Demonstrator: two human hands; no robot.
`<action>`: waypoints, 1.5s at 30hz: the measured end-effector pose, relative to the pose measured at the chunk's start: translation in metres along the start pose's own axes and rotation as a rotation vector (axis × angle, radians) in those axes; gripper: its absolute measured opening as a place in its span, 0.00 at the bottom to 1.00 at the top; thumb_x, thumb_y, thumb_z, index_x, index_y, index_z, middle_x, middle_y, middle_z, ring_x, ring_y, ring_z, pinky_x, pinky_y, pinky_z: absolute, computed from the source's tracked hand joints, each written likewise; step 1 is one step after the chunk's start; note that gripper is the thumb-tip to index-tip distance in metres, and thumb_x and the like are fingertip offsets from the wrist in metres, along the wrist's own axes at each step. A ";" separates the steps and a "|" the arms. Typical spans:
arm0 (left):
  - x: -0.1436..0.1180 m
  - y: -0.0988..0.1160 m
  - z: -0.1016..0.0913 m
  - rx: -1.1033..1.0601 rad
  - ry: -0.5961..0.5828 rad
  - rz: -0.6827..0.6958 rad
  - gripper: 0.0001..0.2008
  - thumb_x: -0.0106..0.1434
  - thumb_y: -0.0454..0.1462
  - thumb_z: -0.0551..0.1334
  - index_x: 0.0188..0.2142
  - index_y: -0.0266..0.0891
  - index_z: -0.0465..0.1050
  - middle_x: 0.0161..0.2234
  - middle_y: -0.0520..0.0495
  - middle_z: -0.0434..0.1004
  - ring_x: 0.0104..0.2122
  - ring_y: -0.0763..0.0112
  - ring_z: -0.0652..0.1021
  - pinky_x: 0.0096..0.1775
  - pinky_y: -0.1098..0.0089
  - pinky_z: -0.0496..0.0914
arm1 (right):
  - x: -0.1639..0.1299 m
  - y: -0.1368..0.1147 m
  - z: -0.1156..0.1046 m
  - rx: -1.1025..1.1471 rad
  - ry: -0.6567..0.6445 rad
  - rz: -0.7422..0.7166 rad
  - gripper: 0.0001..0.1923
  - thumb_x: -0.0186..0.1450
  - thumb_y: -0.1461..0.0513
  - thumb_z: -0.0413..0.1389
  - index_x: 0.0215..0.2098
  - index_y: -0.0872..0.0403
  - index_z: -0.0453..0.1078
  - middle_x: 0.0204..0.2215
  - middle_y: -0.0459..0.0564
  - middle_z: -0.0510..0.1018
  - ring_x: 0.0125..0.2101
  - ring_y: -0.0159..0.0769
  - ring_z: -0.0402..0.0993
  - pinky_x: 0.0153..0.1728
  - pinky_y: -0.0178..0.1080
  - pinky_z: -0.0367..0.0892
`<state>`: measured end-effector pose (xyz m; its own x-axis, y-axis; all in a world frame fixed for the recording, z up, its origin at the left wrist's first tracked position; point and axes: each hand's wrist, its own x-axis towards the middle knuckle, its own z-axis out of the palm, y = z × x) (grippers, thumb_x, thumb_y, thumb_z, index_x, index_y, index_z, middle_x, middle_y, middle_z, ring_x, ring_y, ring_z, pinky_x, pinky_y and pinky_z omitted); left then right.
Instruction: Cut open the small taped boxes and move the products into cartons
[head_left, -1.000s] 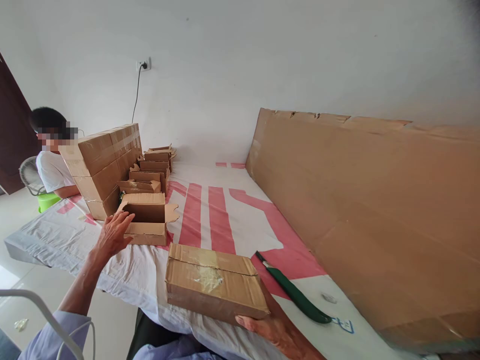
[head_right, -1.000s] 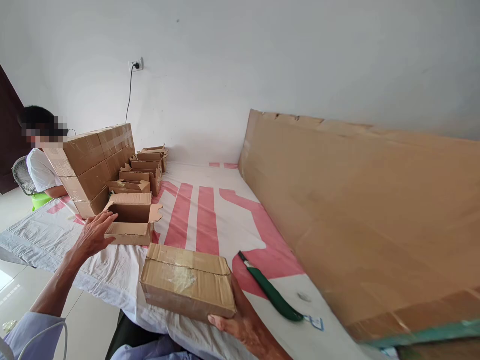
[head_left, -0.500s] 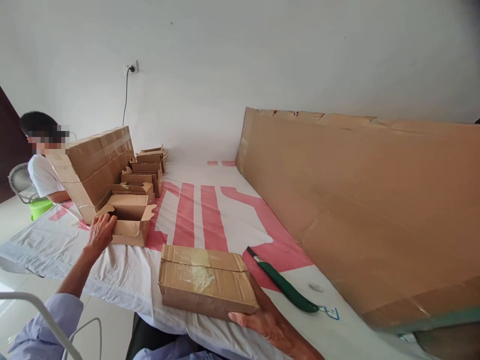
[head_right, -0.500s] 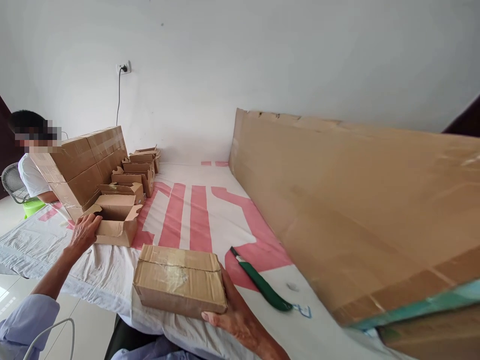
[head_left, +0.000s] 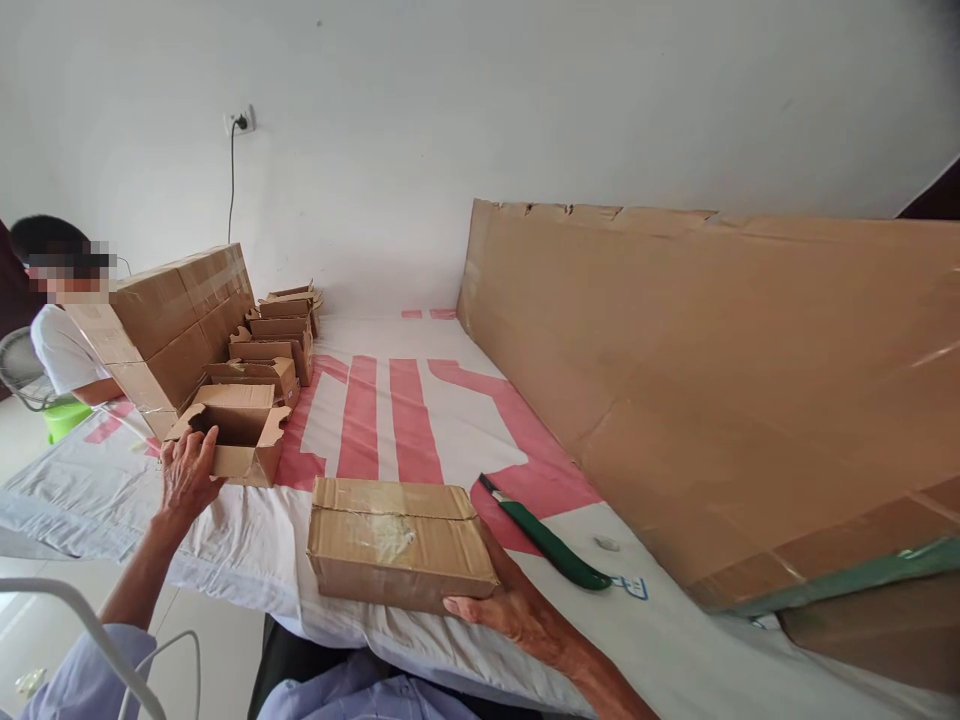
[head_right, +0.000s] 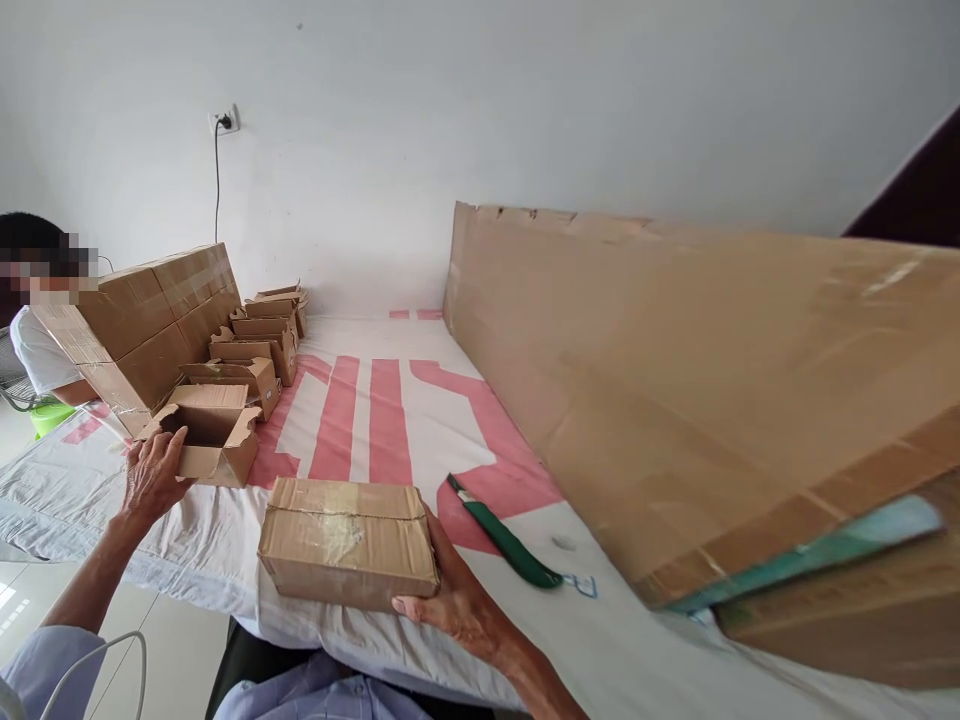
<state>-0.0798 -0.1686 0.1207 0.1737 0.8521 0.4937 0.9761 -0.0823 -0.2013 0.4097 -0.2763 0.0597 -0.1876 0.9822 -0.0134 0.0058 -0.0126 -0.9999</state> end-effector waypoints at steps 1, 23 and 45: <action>0.000 0.003 0.000 -0.005 0.011 0.003 0.38 0.61 0.37 0.68 0.70 0.40 0.64 0.59 0.29 0.75 0.67 0.36 0.68 0.64 0.43 0.59 | -0.001 -0.003 0.001 -0.020 -0.015 0.015 0.55 0.49 0.55 0.71 0.75 0.44 0.63 0.50 0.52 0.79 0.44 0.51 0.77 0.44 0.45 0.77; -0.006 0.020 0.002 -0.193 0.058 -0.128 0.43 0.59 0.35 0.70 0.73 0.42 0.60 0.69 0.27 0.67 0.73 0.31 0.61 0.68 0.38 0.57 | -0.005 -0.023 0.004 -0.135 0.063 0.032 0.50 0.48 0.56 0.70 0.70 0.44 0.70 0.50 0.50 0.80 0.49 0.51 0.77 0.47 0.41 0.78; -0.053 0.149 -0.046 -1.256 -0.187 -0.176 0.18 0.73 0.49 0.63 0.52 0.42 0.83 0.59 0.38 0.80 0.58 0.53 0.80 0.49 0.62 0.79 | -0.001 -0.001 0.000 -0.049 0.004 -0.002 0.42 0.53 0.57 0.71 0.66 0.43 0.73 0.47 0.54 0.82 0.48 0.52 0.79 0.44 0.47 0.81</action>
<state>0.0628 -0.2500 0.1031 0.1088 0.9521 0.2857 0.4549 -0.3032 0.8373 0.4101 -0.2775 0.0604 -0.1833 0.9830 -0.0115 0.0536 -0.0017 -0.9986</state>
